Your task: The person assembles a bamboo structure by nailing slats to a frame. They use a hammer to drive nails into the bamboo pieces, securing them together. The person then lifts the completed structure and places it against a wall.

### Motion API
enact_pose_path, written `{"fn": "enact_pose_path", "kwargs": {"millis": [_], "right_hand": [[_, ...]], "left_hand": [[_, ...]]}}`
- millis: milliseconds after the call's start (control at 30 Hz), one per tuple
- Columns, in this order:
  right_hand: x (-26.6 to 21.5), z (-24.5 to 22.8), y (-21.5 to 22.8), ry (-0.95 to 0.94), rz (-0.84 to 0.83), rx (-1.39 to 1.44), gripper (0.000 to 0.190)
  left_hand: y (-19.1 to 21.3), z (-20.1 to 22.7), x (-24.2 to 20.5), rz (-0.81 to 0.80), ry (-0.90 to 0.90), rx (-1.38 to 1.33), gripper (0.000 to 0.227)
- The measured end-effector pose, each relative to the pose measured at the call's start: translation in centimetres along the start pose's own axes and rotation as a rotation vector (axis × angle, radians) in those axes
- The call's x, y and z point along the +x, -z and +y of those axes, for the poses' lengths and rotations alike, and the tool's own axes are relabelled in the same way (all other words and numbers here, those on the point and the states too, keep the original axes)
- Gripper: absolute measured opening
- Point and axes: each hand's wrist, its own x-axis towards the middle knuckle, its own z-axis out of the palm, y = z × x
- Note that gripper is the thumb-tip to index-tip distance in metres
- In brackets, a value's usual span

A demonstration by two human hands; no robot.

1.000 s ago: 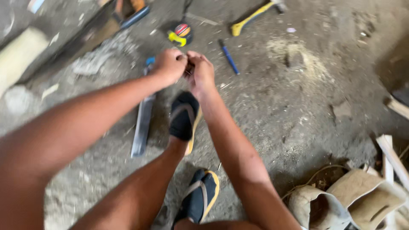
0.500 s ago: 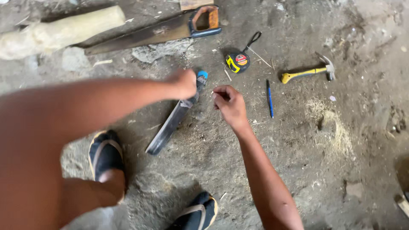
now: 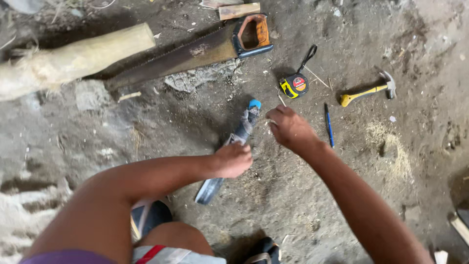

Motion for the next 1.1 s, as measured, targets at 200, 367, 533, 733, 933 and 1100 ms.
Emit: {"fn": "enact_pose_path", "kwargs": {"millis": [200,367,533,733,933,1100], "right_hand": [[6.1,-1.1,2.1,-0.084,-0.018,0.003,0.016],[9.6,-1.8,1.1,-0.075,-0.208,-0.167,0.033],[10.2,-0.8,-1.6,0.304,0.011,-0.591,0.074],[16.2,3.2,-1.0,-0.066,-0.084,-0.556,0.046],[25.5,6.1,1.1,-0.202,0.044,-0.391,0.065],[29.3,6.4,0.0,-0.246,0.11,-0.243,0.068]], "left_hand": [[-6.5,-3.7,0.9,0.502,-0.526,-0.138,0.025],[-6.0,-3.6,3.0,-0.005,-0.515,0.017,0.027],[-3.8,-8.2,3.7,0.021,-0.479,0.184,0.016],[3.4,-21.7,0.9,-0.156,-0.398,0.779,0.018],[8.9,-26.1,-1.5,0.034,0.469,-0.082,0.016],[8.1,-25.8,-9.4,0.537,0.719,-0.053,0.022]]}}
